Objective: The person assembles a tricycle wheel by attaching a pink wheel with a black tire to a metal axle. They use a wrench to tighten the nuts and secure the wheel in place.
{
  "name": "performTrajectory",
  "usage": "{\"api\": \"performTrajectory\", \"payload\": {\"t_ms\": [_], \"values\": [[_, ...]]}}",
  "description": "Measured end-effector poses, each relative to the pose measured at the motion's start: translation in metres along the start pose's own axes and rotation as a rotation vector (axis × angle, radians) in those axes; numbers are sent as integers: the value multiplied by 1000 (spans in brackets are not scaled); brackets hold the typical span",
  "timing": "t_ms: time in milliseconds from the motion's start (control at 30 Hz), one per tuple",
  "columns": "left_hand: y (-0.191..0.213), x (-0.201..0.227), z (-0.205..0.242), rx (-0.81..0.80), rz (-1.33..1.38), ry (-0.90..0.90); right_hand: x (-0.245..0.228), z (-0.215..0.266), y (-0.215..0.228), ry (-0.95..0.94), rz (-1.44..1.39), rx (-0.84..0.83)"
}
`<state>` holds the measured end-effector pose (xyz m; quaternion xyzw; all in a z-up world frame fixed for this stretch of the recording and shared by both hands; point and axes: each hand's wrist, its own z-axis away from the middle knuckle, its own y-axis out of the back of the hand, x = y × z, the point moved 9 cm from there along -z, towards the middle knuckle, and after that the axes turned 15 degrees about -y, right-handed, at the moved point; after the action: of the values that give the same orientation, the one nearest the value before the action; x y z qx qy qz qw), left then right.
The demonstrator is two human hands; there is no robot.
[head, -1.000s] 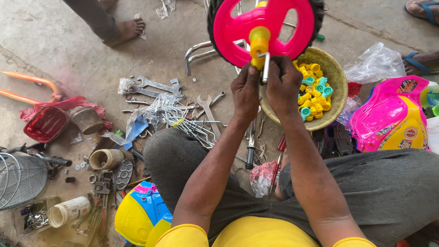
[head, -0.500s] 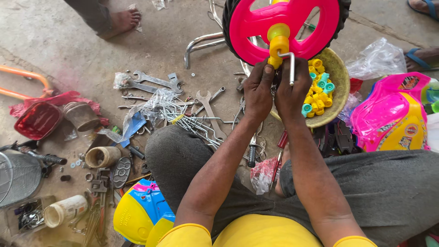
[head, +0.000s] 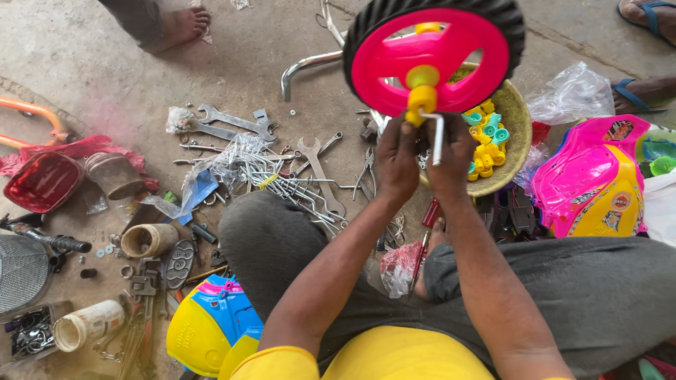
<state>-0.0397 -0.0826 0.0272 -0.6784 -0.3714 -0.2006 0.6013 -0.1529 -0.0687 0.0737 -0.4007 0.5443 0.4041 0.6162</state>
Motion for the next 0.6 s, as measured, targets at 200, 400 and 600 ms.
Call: {"api": "performTrajectory", "payload": {"t_ms": [200,400,600], "values": [[31,47,9,79,-266,-162,20,-2,-26,-75,108,-148],[27,90,7,-25,-872,-464,38,7,-44,-252,-74,-216],[46,74,12,39,-744,-320,7,32,-50,230,329,-69]]}}
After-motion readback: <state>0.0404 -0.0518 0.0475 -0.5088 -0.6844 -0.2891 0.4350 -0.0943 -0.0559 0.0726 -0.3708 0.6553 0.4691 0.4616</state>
